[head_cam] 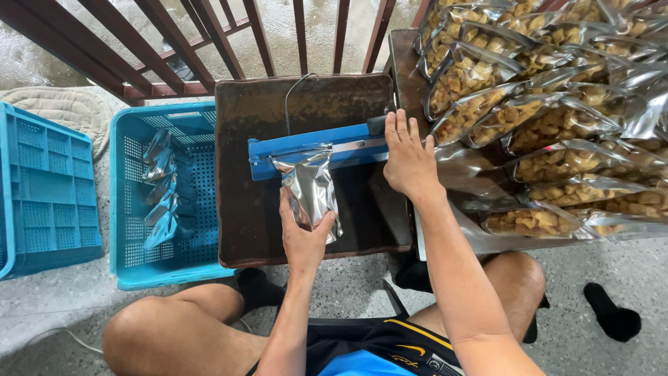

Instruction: The person seals plastic bags containing snacks using a heat sealer, then places the sealed bags into a blue plastic crate.

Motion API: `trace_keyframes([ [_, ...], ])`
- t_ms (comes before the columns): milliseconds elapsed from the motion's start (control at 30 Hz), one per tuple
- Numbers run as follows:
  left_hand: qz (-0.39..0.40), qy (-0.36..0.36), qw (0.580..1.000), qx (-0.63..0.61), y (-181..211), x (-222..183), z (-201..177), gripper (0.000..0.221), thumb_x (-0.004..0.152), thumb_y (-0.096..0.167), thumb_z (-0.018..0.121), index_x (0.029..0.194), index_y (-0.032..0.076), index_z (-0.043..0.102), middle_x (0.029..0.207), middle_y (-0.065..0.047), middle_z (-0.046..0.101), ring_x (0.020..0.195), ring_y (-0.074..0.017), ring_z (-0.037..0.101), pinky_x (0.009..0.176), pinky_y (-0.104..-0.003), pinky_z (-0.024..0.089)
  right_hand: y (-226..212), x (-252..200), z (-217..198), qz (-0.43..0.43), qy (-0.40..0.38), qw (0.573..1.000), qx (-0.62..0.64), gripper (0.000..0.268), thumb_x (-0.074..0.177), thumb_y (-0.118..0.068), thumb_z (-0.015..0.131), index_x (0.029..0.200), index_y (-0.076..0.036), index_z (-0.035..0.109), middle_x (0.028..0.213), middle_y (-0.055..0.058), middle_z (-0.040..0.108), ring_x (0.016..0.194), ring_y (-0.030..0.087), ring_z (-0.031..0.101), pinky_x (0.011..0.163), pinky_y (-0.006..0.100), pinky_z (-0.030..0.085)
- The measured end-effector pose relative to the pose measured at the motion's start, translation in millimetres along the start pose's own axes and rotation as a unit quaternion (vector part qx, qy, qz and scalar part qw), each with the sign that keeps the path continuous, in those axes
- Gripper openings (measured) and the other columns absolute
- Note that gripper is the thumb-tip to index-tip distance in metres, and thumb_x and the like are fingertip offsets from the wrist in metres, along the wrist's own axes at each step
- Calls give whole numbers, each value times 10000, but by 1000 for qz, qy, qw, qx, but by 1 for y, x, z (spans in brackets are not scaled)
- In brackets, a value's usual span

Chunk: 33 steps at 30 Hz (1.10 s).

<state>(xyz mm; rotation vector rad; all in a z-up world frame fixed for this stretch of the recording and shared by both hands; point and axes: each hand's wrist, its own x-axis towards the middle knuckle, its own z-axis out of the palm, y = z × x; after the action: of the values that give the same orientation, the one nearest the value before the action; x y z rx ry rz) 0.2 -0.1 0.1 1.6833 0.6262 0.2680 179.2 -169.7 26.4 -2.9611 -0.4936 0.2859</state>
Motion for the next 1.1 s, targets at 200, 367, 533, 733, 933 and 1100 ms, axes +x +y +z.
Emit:
trace_keyframes([
  [200, -9, 3, 1000, -9, 0, 0, 0, 1077, 774, 214, 855, 1609, 73, 189, 1591, -201, 406, 1377, -306, 548, 1096, -381, 485, -1, 0, -2, 6, -13, 1000, 1, 838, 869, -23, 474, 1633, -101, 140, 1713, 111, 123, 1558, 341, 165, 1204, 616, 194],
  [367, 5, 8, 1000, -5, -2, 0, 1, 1077, 771, 218, 862, 1607, 74, 199, 1587, -203, 423, 1360, -306, 569, 1083, -384, 496, -2, -1, -1, 9, -9, 1000, 12, 818, 885, -17, 454, 1635, -114, 142, 1718, 98, 121, 1563, 335, 163, 1210, 614, 187],
  [533, -4, 4, 1000, 8, -1, 0, 0, 1083, 772, 218, 860, 1611, 84, 188, 1568, -203, 441, 1354, -310, 565, 1076, -385, 497, -2, -1, -2, 11, -12, 1000, 13, 827, 881, -17, 456, 1636, -120, 136, 1719, 94, 113, 1563, 334, 159, 1210, 611, 186],
  [733, -8, 2, 1000, -9, 0, 0, 0, 1085, 769, 215, 856, 1610, 84, 183, 1560, -204, 448, 1339, -303, 586, 1068, -374, 509, -2, -1, -2, 12, -14, 1000, 13, 843, 873, -11, 467, 1638, -118, 130, 1719, 94, 104, 1564, 338, 151, 1211, 613, 182],
  [933, -29, -3, 999, -25, 0, 1, 0, 1075, 756, 192, 848, 1609, 97, 200, 1534, -191, 484, 1306, -283, 608, 1038, -364, 523, -5, -1, -9, 22, -29, 999, 14, 863, 862, -25, 488, 1636, -140, 124, 1717, 74, 94, 1562, 340, 127, 1201, 649, 173],
  [1100, 42, 3, 996, -84, -10, -2, 1, 1037, 784, 127, 862, 1602, 61, 227, 1524, -207, 495, 1318, -296, 581, 1046, -363, 496, -6, -11, -32, 32, -38, 999, 4, 811, 896, -43, 486, 1626, -183, 164, 1723, 48, 105, 1586, 352, 84, 1192, 683, 181],
])
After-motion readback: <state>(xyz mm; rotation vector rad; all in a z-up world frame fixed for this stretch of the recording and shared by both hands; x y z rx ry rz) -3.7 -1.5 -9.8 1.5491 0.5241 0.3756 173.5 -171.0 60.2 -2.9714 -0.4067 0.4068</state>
